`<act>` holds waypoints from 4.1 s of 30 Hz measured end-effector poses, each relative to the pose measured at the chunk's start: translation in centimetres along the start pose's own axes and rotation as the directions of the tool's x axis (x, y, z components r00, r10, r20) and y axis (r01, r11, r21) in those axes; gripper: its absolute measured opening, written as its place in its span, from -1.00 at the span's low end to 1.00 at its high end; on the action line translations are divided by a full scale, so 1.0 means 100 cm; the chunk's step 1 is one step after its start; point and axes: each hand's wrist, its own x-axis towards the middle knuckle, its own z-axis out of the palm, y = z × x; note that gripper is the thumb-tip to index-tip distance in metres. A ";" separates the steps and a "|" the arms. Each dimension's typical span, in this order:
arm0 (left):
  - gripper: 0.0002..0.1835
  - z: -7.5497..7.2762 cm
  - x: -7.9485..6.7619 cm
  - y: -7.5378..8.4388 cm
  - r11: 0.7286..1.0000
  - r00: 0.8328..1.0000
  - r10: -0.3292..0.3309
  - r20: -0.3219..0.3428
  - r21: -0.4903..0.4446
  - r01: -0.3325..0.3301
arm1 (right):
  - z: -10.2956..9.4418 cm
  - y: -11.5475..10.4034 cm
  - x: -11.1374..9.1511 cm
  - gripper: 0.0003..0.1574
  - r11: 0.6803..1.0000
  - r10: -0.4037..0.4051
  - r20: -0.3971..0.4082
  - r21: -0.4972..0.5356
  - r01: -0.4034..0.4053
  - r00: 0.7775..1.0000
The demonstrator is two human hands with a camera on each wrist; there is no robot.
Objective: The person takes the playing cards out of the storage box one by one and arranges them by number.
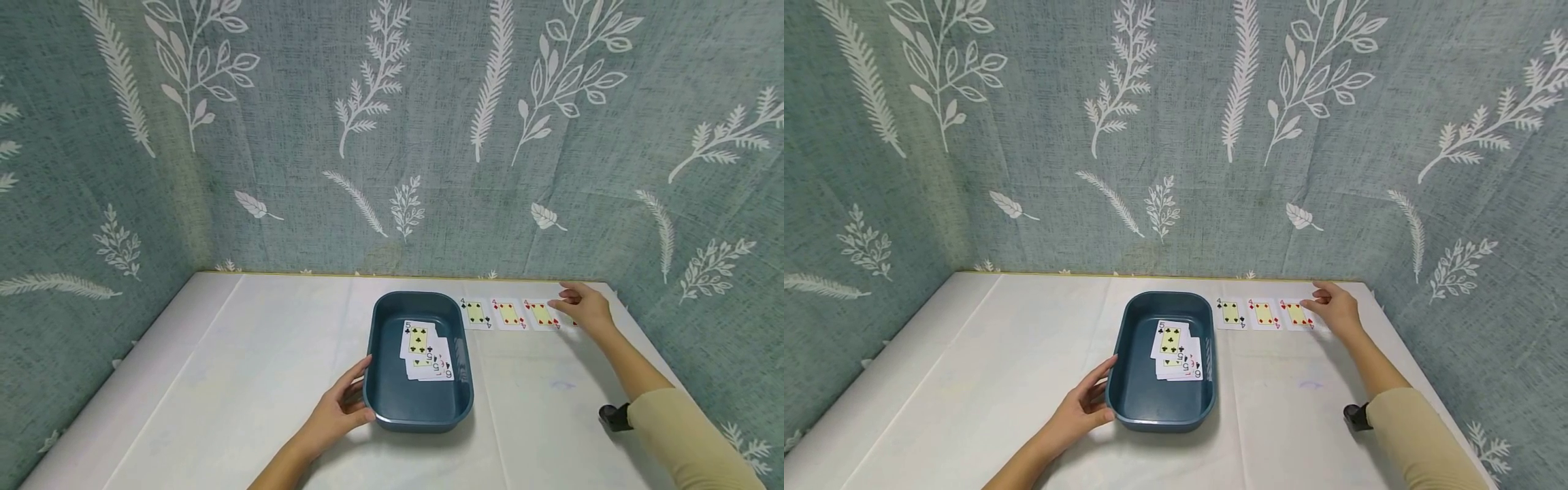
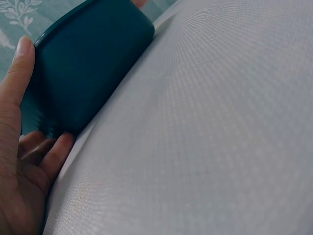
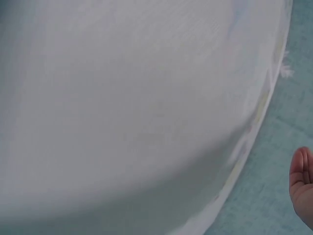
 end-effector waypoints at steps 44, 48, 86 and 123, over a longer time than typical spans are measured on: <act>-0.16 0.001 0.001 0.001 0.999 0.999 -0.028 -0.021 0.026 0.029 | 0.060 -0.129 -0.024 -0.30 0.923 -0.309 0.122 0.279 0.266 0.943; -0.16 0.002 0.000 0.000 0.999 0.999 -0.024 -0.025 0.032 0.025 | 0.069 -0.136 -0.024 -0.30 0.912 -0.340 0.154 0.292 0.286 0.928; -0.19 0.001 0.002 -0.001 1.000 1.000 0.006 -0.030 0.024 -0.006 | 0.145 -0.196 -0.004 -0.01 0.944 -0.111 0.570 -0.197 0.266 0.814; -0.18 0.003 0.003 0.001 1.000 0.999 -0.015 -0.029 0.017 0.015 | 0.159 -0.183 -0.014 -0.34 0.972 -0.211 0.451 0.001 0.236 0.867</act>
